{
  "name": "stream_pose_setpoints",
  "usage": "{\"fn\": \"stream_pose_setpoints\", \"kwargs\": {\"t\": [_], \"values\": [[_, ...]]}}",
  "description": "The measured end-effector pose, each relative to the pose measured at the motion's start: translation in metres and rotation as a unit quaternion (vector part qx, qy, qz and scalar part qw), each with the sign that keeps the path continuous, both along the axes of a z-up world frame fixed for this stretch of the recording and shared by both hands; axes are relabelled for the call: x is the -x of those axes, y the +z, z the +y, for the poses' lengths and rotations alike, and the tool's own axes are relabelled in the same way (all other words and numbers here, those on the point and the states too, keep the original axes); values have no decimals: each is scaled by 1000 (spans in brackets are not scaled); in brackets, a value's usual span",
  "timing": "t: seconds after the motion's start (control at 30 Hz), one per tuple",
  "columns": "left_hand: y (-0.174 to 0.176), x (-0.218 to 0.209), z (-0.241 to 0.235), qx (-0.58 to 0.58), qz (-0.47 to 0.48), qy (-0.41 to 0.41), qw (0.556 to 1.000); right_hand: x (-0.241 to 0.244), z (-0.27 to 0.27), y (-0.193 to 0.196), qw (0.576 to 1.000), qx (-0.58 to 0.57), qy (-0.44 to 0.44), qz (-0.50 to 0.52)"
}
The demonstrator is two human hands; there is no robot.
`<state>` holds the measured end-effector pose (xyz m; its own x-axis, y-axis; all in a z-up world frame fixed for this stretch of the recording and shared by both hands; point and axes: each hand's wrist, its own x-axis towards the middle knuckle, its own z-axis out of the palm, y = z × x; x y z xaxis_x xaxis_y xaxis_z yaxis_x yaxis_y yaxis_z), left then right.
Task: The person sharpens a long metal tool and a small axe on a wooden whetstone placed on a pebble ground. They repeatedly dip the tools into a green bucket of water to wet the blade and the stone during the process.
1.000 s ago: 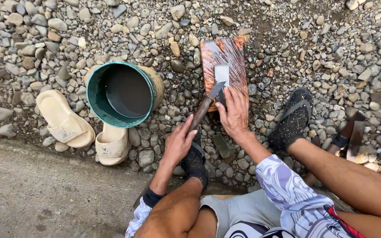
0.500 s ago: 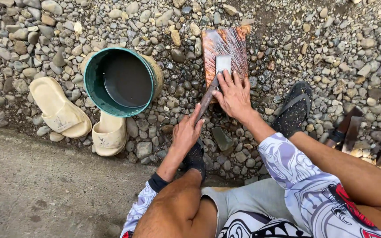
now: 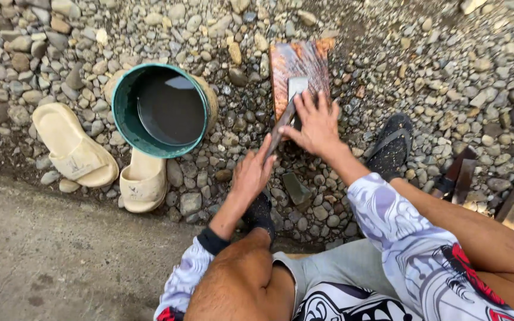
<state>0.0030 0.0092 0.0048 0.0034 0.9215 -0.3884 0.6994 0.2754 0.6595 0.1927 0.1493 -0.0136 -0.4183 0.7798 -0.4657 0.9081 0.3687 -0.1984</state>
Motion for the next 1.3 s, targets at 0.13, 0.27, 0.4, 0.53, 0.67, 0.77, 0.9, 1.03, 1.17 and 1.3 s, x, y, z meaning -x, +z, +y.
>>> {"fn": "stream_pose_setpoints", "kwargs": {"t": [0.13, 0.27, 0.4, 0.53, 0.67, 0.77, 0.9, 1.03, 1.17, 1.3], "values": [[-6, -1, -52, 34, -19, 6, 999, -2, -48, -5, 999, -32, 24, 28], [-3, -8, -40, 4, 23, 3, 1000, -2, -34, 3, 999, -16, 40, -20], [-11, -4, 6, 61, -8, -11, 998, 4, 9, 15, 1000, 9, 10, 2], [-8, -4, -50, 0, 4, -5, 1000, -5, -41, -10, 995, -73, 54, 29], [-9, -8, -38, 17, 17, 1, 1000, -2, -32, 2, 999, -23, 30, 23], [-1, -3, -2, -16, 39, 5, 999, 5, 2, 15, 1000, -15, 9, 26], [-15, 0, -28, -68, -42, 18, 997, -1, -16, -14, 997, -42, 49, 29], [1, 2, -53, 61, 61, -15, 996, 2, -55, -1, 999, -17, 24, 43], [-8, 3, -18, -2, 8, 8, 1000, 7, -9, 7, 1000, -1, 12, 2], [7, 0, -9, -29, 14, 9, 999, 0, 3, -14, 998, -29, 25, 41]]}}
